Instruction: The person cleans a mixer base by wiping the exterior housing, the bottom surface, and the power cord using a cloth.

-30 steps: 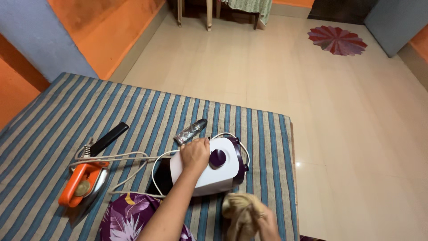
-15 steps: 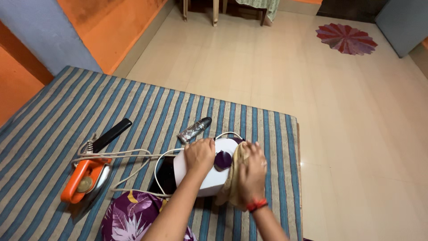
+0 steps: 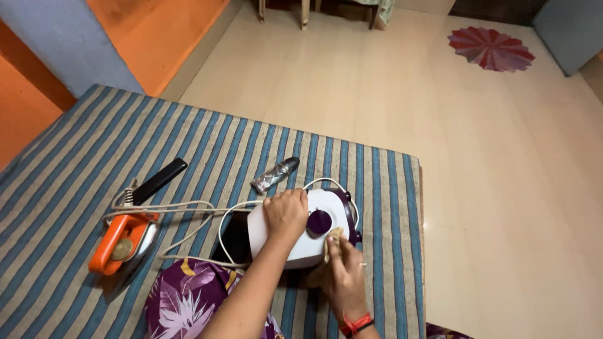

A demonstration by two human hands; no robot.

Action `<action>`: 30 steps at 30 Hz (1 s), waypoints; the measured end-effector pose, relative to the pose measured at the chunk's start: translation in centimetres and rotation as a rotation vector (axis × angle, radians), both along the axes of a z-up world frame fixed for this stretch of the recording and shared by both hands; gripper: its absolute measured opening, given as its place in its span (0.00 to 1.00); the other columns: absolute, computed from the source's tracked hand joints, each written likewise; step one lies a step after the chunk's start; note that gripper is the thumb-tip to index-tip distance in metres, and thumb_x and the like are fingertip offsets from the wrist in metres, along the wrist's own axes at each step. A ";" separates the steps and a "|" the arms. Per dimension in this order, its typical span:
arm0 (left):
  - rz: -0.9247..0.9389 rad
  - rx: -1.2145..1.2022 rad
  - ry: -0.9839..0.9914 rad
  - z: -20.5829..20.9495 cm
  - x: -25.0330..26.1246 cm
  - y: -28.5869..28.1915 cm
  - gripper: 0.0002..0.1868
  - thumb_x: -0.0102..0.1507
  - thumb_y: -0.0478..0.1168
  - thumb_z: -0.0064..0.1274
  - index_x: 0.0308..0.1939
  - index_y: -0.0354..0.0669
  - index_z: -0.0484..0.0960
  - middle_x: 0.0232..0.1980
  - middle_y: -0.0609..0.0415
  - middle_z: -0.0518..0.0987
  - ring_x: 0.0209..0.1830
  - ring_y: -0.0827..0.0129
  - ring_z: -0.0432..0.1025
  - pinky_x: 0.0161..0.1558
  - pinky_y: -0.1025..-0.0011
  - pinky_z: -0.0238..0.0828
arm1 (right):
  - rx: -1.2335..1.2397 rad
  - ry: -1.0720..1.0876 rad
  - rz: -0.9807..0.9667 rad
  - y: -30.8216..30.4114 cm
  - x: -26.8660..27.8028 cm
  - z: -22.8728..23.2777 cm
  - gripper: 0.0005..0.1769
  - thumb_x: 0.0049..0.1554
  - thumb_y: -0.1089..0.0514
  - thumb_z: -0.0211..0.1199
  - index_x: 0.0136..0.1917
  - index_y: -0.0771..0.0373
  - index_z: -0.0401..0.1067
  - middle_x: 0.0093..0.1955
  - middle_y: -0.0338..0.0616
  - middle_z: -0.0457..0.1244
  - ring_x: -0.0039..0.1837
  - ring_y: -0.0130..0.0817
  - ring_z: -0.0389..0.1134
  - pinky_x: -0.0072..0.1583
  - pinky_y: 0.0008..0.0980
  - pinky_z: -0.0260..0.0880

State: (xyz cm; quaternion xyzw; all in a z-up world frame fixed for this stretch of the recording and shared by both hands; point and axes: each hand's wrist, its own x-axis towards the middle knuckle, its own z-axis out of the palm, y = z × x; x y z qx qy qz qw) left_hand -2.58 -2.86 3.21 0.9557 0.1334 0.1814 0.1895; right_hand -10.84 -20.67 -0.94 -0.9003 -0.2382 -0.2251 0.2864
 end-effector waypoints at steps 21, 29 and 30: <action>-0.141 -0.036 -0.019 1.2 -0.8 0.5 0.19 0.65 0.50 0.50 0.46 0.37 0.84 0.44 0.45 0.84 0.47 0.53 0.76 0.53 0.56 0.67 | 0.043 0.193 0.019 4.1 15.4 7.1 0.11 0.54 0.61 0.65 0.50 0.57 0.83 0.53 0.46 0.68 0.56 0.43 0.67 0.58 0.40 0.67; -0.159 0.028 0.062 0.9 0.6 -0.3 0.19 0.67 0.53 0.48 0.42 0.44 0.86 0.42 0.51 0.85 0.47 0.59 0.77 0.52 0.56 0.66 | 0.116 0.019 -0.120 1.4 7.1 5.8 0.20 0.57 0.65 0.62 0.63 0.56 0.78 0.54 0.51 0.65 0.57 0.46 0.65 0.56 0.42 0.66; -0.162 0.001 0.042 1.0 0.8 -0.2 0.18 0.67 0.53 0.48 0.41 0.44 0.86 0.42 0.51 0.85 0.47 0.58 0.77 0.51 0.56 0.66 | 0.110 0.007 -0.119 1.2 6.4 5.2 0.21 0.57 0.65 0.62 0.63 0.55 0.77 0.54 0.52 0.65 0.56 0.46 0.65 0.56 0.42 0.66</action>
